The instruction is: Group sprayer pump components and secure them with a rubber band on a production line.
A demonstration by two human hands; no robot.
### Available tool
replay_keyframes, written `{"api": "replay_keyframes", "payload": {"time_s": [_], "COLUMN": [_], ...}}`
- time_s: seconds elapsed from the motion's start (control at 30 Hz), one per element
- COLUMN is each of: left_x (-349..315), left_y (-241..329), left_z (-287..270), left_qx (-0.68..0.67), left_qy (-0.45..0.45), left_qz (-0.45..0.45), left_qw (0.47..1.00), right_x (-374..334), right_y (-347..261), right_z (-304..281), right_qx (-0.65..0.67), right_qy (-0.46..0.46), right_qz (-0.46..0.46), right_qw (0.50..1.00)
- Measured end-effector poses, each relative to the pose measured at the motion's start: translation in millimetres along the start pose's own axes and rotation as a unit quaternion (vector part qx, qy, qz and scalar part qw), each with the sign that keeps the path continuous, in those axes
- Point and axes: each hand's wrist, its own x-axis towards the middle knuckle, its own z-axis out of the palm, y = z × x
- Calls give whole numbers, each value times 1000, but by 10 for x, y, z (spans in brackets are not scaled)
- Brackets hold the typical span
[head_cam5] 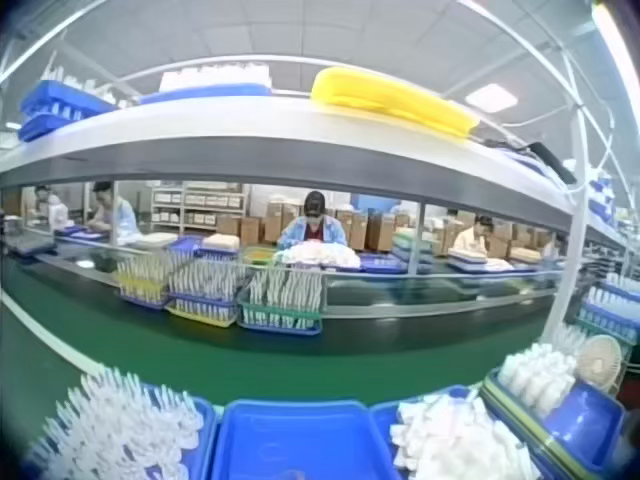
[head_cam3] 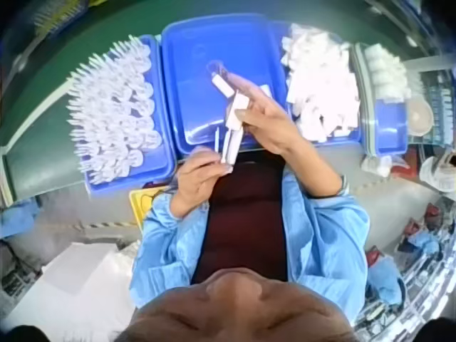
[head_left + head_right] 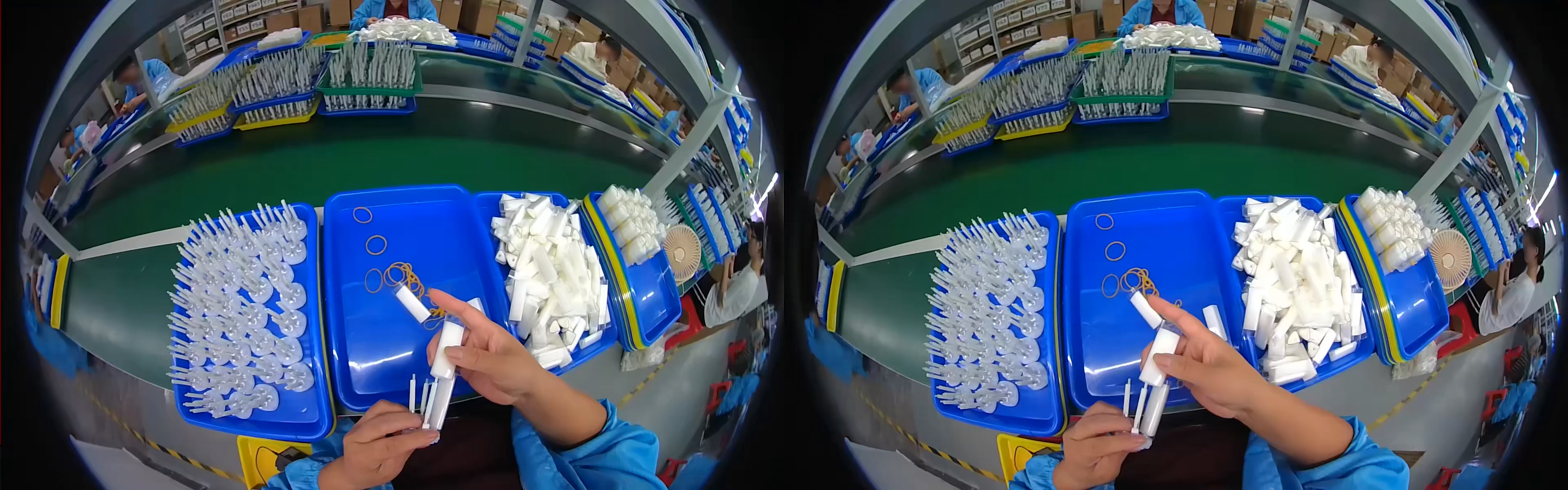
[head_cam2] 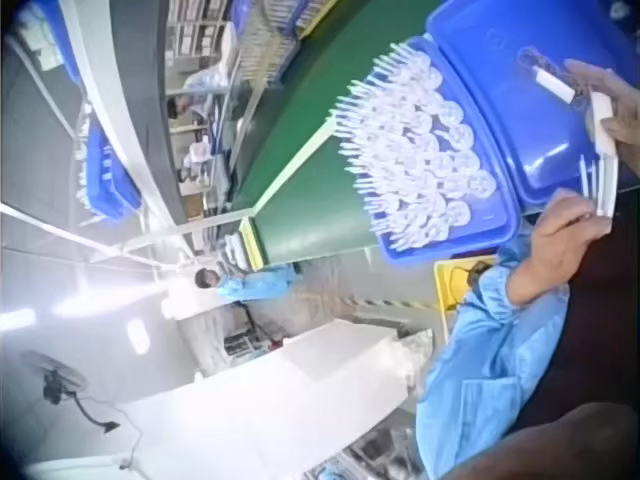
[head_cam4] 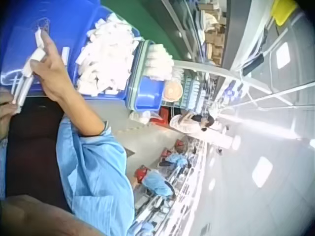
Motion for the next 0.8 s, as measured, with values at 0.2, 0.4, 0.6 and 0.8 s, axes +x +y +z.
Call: {"api": "replay_keyframes", "payload": {"time_s": [0.2,0.4,0.6,0.8], "left_x": [146,222,206,170], "left_y": [-10,5,-14,-9], "left_z": [90,60,100,85], "left_qx": [22,18,-27,-35], "left_qy": [-15,-55,-84,-84], "left_qz": [43,8,58,46], "left_qw": [999,998,994,995], "right_x": [-102,-203,-352,-436], "right_y": [-56,-190,-226,-139], "right_z": [-128,-196,-210,-162], "right_qx": [31,-494,-308,-274], "right_qy": [4,27,22,51], "right_qz": [16,-198,-70,-50], "right_qw": [999,846,949,959]}}
